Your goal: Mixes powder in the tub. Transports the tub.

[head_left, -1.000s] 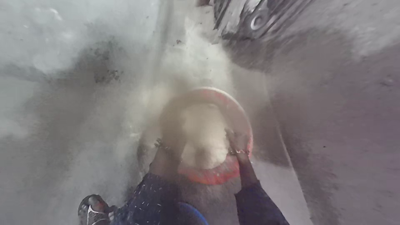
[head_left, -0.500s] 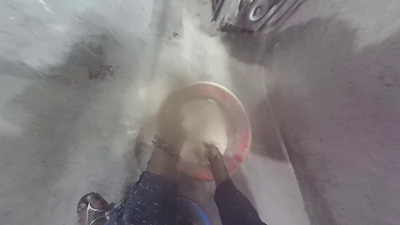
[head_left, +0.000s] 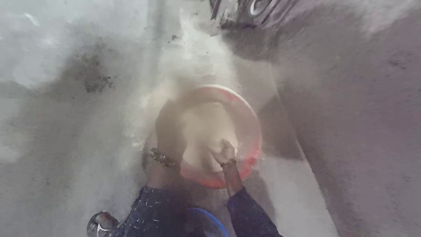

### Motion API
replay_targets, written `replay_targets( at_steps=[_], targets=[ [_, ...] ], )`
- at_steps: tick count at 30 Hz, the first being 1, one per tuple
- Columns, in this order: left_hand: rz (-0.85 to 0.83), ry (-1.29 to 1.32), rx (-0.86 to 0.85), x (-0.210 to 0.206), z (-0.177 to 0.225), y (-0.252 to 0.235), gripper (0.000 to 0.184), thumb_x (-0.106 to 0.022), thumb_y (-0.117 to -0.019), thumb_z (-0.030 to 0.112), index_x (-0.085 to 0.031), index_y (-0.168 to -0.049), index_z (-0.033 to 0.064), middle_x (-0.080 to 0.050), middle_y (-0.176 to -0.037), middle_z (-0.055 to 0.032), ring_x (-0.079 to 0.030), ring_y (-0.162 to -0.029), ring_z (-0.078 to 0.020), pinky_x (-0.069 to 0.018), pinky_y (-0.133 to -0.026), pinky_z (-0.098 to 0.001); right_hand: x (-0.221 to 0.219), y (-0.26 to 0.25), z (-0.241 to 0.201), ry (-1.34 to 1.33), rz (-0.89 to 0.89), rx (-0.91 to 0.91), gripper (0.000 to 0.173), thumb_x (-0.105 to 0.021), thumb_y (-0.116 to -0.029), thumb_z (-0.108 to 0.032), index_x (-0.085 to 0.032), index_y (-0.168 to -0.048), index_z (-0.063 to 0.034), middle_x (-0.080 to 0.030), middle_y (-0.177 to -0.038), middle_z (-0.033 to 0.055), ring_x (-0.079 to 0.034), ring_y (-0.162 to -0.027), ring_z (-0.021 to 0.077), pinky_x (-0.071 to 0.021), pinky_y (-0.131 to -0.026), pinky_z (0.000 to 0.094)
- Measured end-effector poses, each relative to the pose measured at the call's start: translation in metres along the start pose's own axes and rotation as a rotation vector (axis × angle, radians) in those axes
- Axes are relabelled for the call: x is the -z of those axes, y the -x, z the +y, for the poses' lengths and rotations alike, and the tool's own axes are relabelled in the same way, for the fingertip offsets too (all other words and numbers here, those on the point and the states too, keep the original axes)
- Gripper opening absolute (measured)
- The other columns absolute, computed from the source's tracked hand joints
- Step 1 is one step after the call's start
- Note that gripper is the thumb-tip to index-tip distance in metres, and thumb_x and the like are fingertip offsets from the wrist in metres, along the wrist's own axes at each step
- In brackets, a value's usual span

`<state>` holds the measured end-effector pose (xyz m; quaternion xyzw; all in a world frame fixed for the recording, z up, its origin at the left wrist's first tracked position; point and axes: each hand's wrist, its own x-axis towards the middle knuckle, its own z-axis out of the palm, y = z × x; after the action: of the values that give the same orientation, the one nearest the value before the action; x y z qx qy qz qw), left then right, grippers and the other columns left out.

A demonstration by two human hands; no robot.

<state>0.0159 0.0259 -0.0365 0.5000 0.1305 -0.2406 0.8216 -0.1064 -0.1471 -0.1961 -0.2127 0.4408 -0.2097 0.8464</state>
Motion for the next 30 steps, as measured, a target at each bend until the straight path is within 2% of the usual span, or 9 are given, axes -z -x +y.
replay_targets(
  at_steps=[1, 5, 9, 13, 17, 21, 26, 28, 30],
  targets=[
    [-0.052, 0.007, -0.049, 0.015, -0.010, -0.014, 0.055, -0.046, -0.1072, 0.044, -0.038, -0.153, 0.0155, -0.045, -0.155, -0.0109, -0.052, -0.135, -0.0297, -0.0524, -0.099, -0.0479, -0.001, -0.001, 0.000, -0.016, -0.005, -0.011, 0.042, -0.031, -0.1098, -0.036, -0.050, -0.129, -0.0033, -0.067, -0.109, 0.0190, -0.070, -0.094, 0.0302, -0.0614, -0.076, 0.0474],
    [0.119, 0.012, 0.015, -0.005, 0.000, -0.014, 0.044, -0.046, -0.1081, 0.037, -0.044, -0.147, 0.0156, -0.049, -0.148, -0.0119, -0.054, -0.131, -0.0313, -0.0495, -0.098, -0.0508, -0.001, -0.005, 0.001, -0.047, -0.007, -0.054, 0.049, -0.031, -0.1109, -0.044, -0.049, -0.134, -0.0045, -0.067, -0.111, 0.0181, -0.071, -0.094, 0.0280, -0.0621, -0.077, 0.0428],
    [0.060, 0.056, 0.001, 0.007, -0.011, -0.028, 0.047, -0.051, -0.1051, 0.042, -0.045, -0.147, 0.0220, -0.051, -0.147, -0.0094, -0.055, -0.130, -0.0314, -0.0512, -0.096, -0.0512, -0.003, -0.004, 0.004, -0.014, 0.127, -0.047, 0.031, -0.040, -0.1102, -0.021, -0.048, -0.134, -0.0024, -0.064, -0.111, 0.0177, -0.070, -0.091, 0.0255, -0.0620, -0.074, 0.0382],
    [-0.137, 0.044, -0.073, 0.046, -0.035, -0.061, 0.055, -0.056, -0.1015, 0.050, -0.043, -0.151, 0.0284, -0.051, -0.150, -0.0072, -0.054, -0.134, -0.0324, -0.0537, -0.096, -0.0555, 0.006, -0.009, 0.007, 0.083, 0.179, 0.005, 0.031, -0.045, -0.1053, -0.007, -0.046, -0.136, -0.0020, -0.058, -0.113, 0.0154, -0.064, -0.092, 0.0219, -0.0596, -0.077, 0.0371],
    [-0.070, 0.023, -0.042, 0.037, -0.030, -0.058, 0.056, -0.053, -0.1023, 0.051, -0.043, -0.151, 0.0255, -0.051, -0.151, -0.0068, -0.055, -0.133, -0.0320, -0.0533, -0.096, -0.0560, 0.025, -0.024, 0.009, 0.138, 0.256, 0.108, 0.034, -0.049, -0.1040, -0.019, -0.051, -0.134, -0.0025, -0.060, -0.122, 0.0177, -0.062, -0.105, 0.0283, -0.0570, -0.084, 0.0486],
    [0.005, 0.043, -0.010, 0.015, -0.013, -0.032, 0.049, -0.051, -0.1046, 0.044, -0.044, -0.148, 0.0216, -0.050, -0.150, -0.0081, -0.054, -0.133, -0.0316, -0.0506, -0.098, -0.0551, 0.044, -0.031, 0.003, 0.189, 0.272, 0.138, 0.054, -0.037, -0.1108, -0.046, -0.037, -0.155, -0.0143, -0.048, -0.154, 0.0109, -0.053, -0.134, 0.0279, -0.0506, -0.102, 0.0524],
    [0.110, -0.004, -0.008, -0.010, 0.002, -0.006, 0.041, -0.044, -0.1090, 0.034, -0.045, -0.145, 0.0138, -0.051, -0.148, -0.0105, -0.055, -0.130, -0.0299, -0.0494, -0.099, -0.0519, 0.058, -0.055, -0.007, 0.156, 0.334, 0.207, 0.064, -0.027, -0.1096, -0.057, -0.037, -0.154, -0.0120, -0.054, -0.144, 0.0157, -0.059, -0.123, 0.0290, -0.0532, -0.097, 0.0528],
    [0.070, -0.013, -0.001, -0.005, -0.001, -0.011, 0.046, -0.045, -0.1082, 0.038, -0.042, -0.149, 0.0159, -0.047, -0.153, -0.0087, -0.051, -0.136, -0.0301, -0.0483, -0.103, -0.0531, 0.062, -0.055, -0.010, 0.122, 0.304, 0.199, 0.070, -0.024, -0.1072, -0.064, -0.037, -0.155, -0.0134, -0.054, -0.145, 0.0151, -0.058, -0.126, 0.0285, -0.0513, -0.100, 0.0527],
    [0.018, 0.018, -0.014, 0.009, -0.012, -0.028, 0.050, -0.051, -0.1046, 0.044, -0.044, -0.148, 0.0210, -0.049, -0.150, -0.0075, -0.053, -0.134, -0.0305, -0.0516, -0.098, -0.0528, 0.062, -0.058, -0.012, 0.046, 0.261, 0.173, 0.078, -0.018, -0.1035, -0.071, -0.035, -0.153, -0.0141, -0.056, -0.139, 0.0161, -0.061, -0.119, 0.0284, -0.0544, -0.094, 0.0517]
  ],
)
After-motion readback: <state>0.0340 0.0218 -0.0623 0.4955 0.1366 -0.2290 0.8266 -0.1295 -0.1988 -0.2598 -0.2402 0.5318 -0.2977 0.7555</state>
